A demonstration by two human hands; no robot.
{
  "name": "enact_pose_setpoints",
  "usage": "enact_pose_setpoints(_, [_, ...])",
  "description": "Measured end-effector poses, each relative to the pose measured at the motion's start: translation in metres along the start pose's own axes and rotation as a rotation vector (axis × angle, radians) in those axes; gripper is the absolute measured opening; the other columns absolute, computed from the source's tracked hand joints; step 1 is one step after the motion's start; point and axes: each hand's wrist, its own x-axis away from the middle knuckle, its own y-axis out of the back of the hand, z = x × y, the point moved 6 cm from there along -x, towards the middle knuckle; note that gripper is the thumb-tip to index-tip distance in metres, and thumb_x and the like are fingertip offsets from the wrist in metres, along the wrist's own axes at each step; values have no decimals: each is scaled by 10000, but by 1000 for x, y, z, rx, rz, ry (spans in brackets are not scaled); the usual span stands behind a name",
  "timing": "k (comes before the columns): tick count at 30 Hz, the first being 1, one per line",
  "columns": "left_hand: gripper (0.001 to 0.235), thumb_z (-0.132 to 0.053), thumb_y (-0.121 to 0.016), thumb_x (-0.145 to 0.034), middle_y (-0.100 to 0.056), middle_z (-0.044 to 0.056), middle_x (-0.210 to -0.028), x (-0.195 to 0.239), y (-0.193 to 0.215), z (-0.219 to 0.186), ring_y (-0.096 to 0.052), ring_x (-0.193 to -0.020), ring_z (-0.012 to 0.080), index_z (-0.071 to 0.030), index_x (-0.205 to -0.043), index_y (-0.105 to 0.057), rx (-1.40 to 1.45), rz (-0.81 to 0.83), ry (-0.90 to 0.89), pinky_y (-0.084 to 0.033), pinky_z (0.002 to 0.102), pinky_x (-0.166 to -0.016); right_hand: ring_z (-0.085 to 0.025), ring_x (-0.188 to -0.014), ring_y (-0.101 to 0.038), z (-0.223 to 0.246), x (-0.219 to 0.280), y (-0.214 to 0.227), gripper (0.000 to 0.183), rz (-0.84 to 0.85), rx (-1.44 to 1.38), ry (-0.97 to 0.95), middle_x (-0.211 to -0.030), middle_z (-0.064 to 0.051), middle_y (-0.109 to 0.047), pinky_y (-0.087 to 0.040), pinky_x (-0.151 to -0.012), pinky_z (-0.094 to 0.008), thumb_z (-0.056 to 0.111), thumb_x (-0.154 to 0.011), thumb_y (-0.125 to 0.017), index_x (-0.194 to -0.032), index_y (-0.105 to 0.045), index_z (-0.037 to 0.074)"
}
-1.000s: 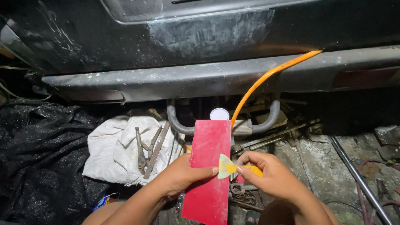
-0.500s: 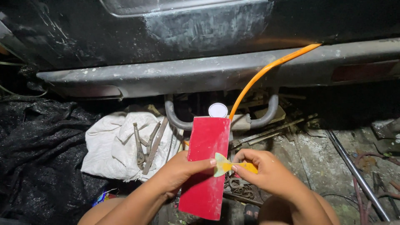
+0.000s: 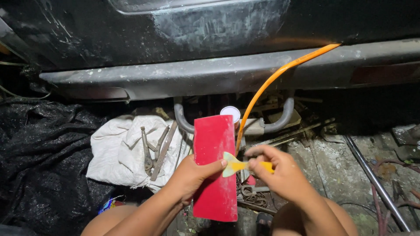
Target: The person scrapes a red rectangular object with a yellow scraper, removing white residue. They then use the scraper to clean a section of the black car bumper above them.
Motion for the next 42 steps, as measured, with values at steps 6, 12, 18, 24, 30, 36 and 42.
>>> enact_pose_setpoints(6, [415,-173,-806,-750,-744,188,-937,-3,9,-11,-709,-779,339,-16,-1120,-701,182,-89,17,-597,460,-745,-122,-694,-574,-27,-12,3,477,-149,-323,-10,-837,-49,-588,-431,-483,-244,265,-951,-589,-1406,-570,124])
enact_pose_setpoints(12, [393,-158,-814,-745,-773,182,-947,-11,5,-4,-723,-772,305,1,-1095,-737,224,-70,-120,-606,424,-740,-139,-836,-691,-22,-10,-35,420,-38,-325,-185,-1075,-86,-810,-587,-606,-310,214,-891,-672,-1282,-675,63])
enact_pose_setpoints(18, [335,-207,-819,-758,-797,109,-966,-2,-6,-13,-738,-815,221,-39,-1041,-759,64,-57,-268,-601,352,-767,-204,-639,-643,-9,-12,-39,282,-173,-325,-203,-779,-144,-746,-530,-573,-341,232,-927,-683,-968,-762,-35])
enact_pose_setpoints(24, [327,-253,-803,-781,-802,84,-979,-4,-6,-11,-739,-837,195,-46,-1030,-767,-25,-81,-250,-589,320,-761,-220,-774,-713,6,-12,-41,309,-214,-410,-225,-899,-175,-813,-580,-731,-350,209,-924,-673,-1038,-784,-56])
enact_pose_setpoints(30, [339,-209,-804,-776,-796,114,-982,-5,-6,-9,-734,-830,218,-24,-1058,-762,86,-37,-256,-594,343,-767,-248,-815,-744,2,-14,-43,310,-193,-446,-265,-965,-203,-833,-604,-746,-368,174,-918,-673,-1065,-780,-77])
enact_pose_setpoints(36, [378,-206,-789,-776,-794,127,-1017,2,-7,-13,-739,-864,239,-32,-1109,-747,93,-25,-220,-599,360,-797,-284,-749,-729,6,-10,-46,289,-194,-514,-318,-890,-233,-799,-592,-639,-397,186,-922,-687,-1017,-736,-82])
enact_pose_setpoints(42, [365,-207,-782,-791,-790,129,-993,2,-7,-13,-736,-834,243,-30,-1107,-746,101,-11,-205,-597,366,-776,-228,-755,-728,5,-12,-44,311,-160,-471,-234,-905,-200,-826,-592,-674,-353,185,-923,-671,-1026,-779,-88])
